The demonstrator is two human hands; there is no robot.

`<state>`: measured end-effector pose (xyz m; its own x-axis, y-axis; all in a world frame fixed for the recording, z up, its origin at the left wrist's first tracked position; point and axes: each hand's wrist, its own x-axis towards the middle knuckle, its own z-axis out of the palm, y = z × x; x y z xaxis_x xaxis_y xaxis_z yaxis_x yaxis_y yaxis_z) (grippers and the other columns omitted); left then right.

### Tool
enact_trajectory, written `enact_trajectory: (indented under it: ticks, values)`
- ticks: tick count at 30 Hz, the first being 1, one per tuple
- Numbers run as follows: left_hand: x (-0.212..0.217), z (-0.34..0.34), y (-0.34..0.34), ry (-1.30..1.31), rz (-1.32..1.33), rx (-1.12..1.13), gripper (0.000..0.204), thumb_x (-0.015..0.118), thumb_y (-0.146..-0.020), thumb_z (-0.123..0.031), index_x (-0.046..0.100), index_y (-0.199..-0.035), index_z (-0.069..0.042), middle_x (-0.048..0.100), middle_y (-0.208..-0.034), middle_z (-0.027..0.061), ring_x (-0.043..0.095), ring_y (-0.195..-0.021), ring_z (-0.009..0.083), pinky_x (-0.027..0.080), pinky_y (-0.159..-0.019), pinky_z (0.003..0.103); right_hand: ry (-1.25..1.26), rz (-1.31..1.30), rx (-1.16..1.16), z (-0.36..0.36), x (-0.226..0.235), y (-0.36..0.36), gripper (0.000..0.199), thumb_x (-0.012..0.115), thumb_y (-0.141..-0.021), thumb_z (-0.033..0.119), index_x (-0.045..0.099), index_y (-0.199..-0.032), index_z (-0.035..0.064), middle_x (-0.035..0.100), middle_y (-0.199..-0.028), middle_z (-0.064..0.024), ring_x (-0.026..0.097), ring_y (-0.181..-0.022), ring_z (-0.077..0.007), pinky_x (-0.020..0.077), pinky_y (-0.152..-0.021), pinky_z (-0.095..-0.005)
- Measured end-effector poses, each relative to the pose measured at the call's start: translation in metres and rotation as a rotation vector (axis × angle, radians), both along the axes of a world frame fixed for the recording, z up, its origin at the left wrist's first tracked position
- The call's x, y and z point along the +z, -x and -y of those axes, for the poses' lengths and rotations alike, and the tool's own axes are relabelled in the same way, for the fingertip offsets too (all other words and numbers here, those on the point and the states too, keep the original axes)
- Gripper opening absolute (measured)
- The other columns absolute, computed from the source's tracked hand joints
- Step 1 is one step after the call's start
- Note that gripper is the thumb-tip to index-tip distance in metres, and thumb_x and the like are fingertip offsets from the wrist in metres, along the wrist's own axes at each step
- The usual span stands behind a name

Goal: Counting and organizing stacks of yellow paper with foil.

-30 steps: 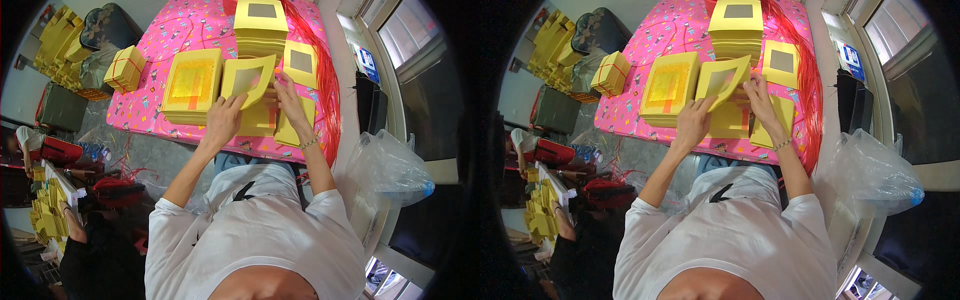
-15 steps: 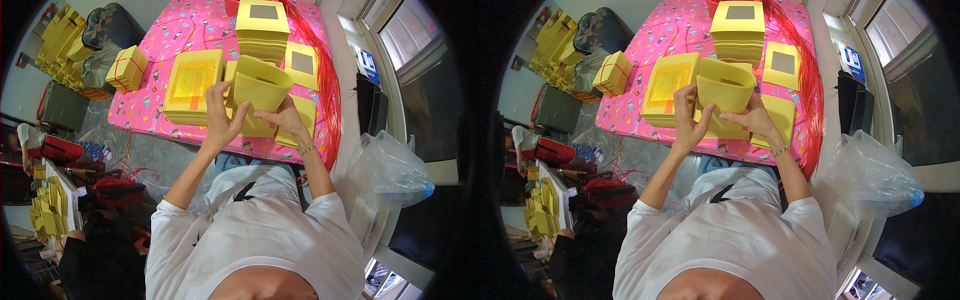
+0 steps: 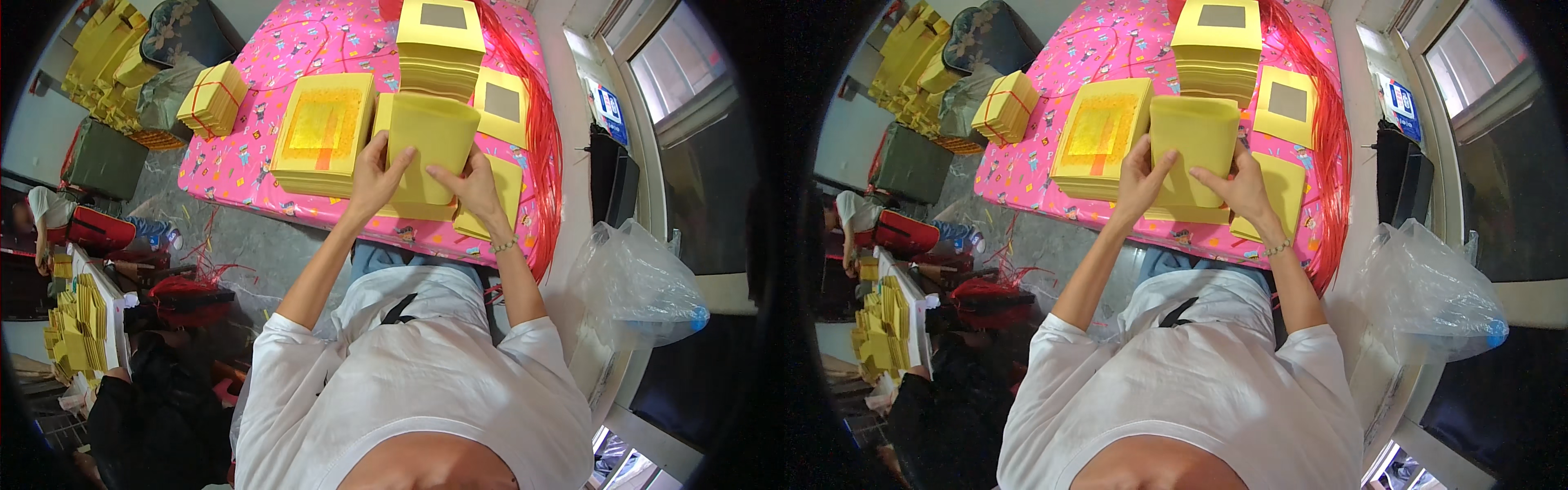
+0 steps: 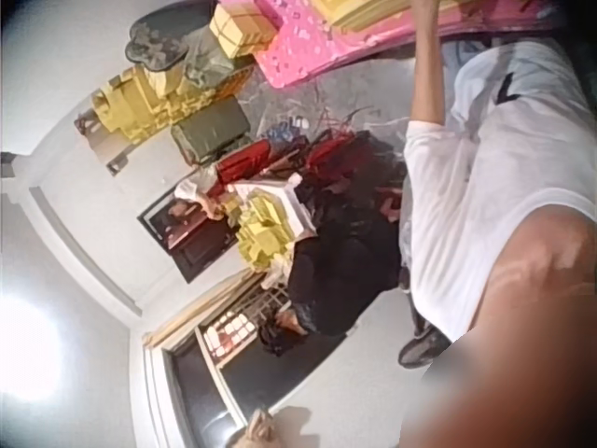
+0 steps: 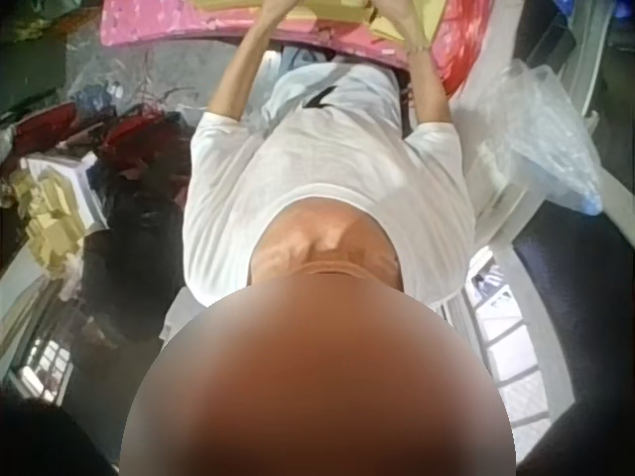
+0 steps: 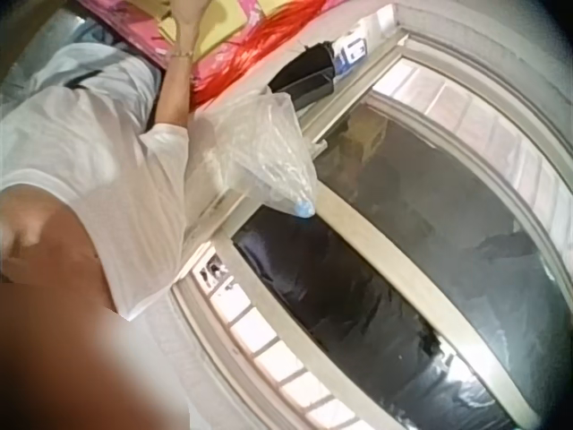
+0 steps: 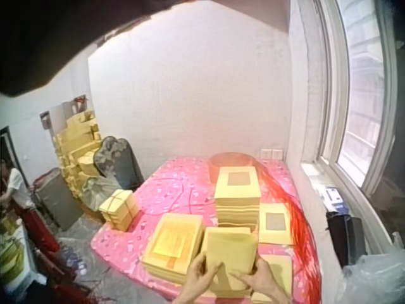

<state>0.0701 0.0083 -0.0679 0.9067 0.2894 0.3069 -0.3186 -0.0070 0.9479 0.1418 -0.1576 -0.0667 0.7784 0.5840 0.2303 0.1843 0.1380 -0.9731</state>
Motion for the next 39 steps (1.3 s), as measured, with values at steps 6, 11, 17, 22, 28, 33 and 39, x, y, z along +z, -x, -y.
enact_trajectory:
  ticks: [6,11,17,22,28,33,39]
  values:
    - [0.043,0.005,-0.002,0.296,-0.385,-0.102,0.051,0.052,-0.096,-0.032,0.041,-0.131,0.003,0.054,-0.121,0.0106,0.051,-0.110,0.0140,0.041,-0.093,0.027,-0.067,-0.128,-0.003,0.001,0.009,-0.005,0.045,0.071,-0.082,0.010,0.051,-0.121,-0.0008,0.061,-0.112,-0.0082,0.059,-0.099,-0.0135,0.0493,-0.084,-0.0276]
    - [0.020,-0.002,-0.010,0.323,-0.483,-0.102,0.055,0.044,-0.098,-0.037,0.035,-0.138,0.001,0.050,-0.129,0.0099,0.049,-0.117,0.0159,0.040,-0.097,0.029,-0.028,-0.227,-0.019,0.003,0.009,-0.002,0.041,0.069,-0.084,0.013,0.053,-0.118,-0.0015,0.064,-0.107,-0.0081,0.061,-0.093,-0.0130,0.0509,-0.080,-0.0268]
    - [0.033,0.005,-0.005,0.334,-0.509,-0.127,0.060,0.046,-0.098,-0.036,0.029,-0.140,0.003,0.046,-0.133,0.0119,0.045,-0.122,0.0172,0.036,-0.101,0.030,-0.003,-0.281,-0.018,0.004,0.012,-0.002,0.046,0.072,-0.082,0.012,0.052,-0.120,-0.0031,0.063,-0.110,-0.0116,0.062,-0.096,-0.0158,0.0509,-0.082,-0.0284]
    - [0.046,0.013,0.001,0.312,-0.527,-0.050,0.055,0.049,-0.097,-0.031,0.033,-0.138,0.002,0.049,-0.130,0.0126,0.048,-0.119,0.0161,0.039,-0.097,0.029,-0.022,-0.237,-0.030,0.003,0.011,-0.002,0.046,0.072,-0.081,0.010,0.052,-0.121,-0.0014,0.063,-0.110,-0.0110,0.061,-0.098,-0.0160,0.0505,-0.083,-0.0284]
    - [0.018,0.008,-0.003,0.129,-0.234,-0.216,0.039,0.054,-0.093,-0.013,0.041,-0.128,0.001,0.054,-0.124,0.0109,0.052,-0.112,0.0132,0.044,-0.090,0.027,-0.025,-0.044,-0.050,0.004,0.009,0.003,0.056,0.072,-0.079,0.005,0.045,-0.127,0.0003,0.060,-0.114,-0.0096,0.059,-0.103,-0.0158,0.0494,-0.086,-0.0291]
    - [0.006,0.026,0.003,0.092,0.004,-0.019,0.041,0.057,-0.090,-0.005,0.041,-0.127,0.000,0.055,-0.119,0.0092,0.051,-0.111,0.0131,0.042,-0.093,0.028,-0.035,0.037,-0.089,0.005,0.013,0.016,0.062,0.073,-0.077,0.003,0.041,-0.130,0.0016,0.057,-0.118,-0.0092,0.057,-0.106,-0.0165,0.0482,-0.089,-0.0299]
    - [0.012,0.031,0.014,0.121,0.034,-0.063,0.048,0.054,-0.091,-0.003,0.036,-0.135,0.001,0.052,-0.125,0.0107,0.049,-0.114,0.0154,0.039,-0.096,0.028,-0.065,-0.045,-0.049,0.012,0.019,0.022,0.065,0.074,-0.076,0.002,0.040,-0.131,0.0029,0.055,-0.119,-0.0089,0.056,-0.108,-0.0171,0.0478,-0.090,-0.0301]
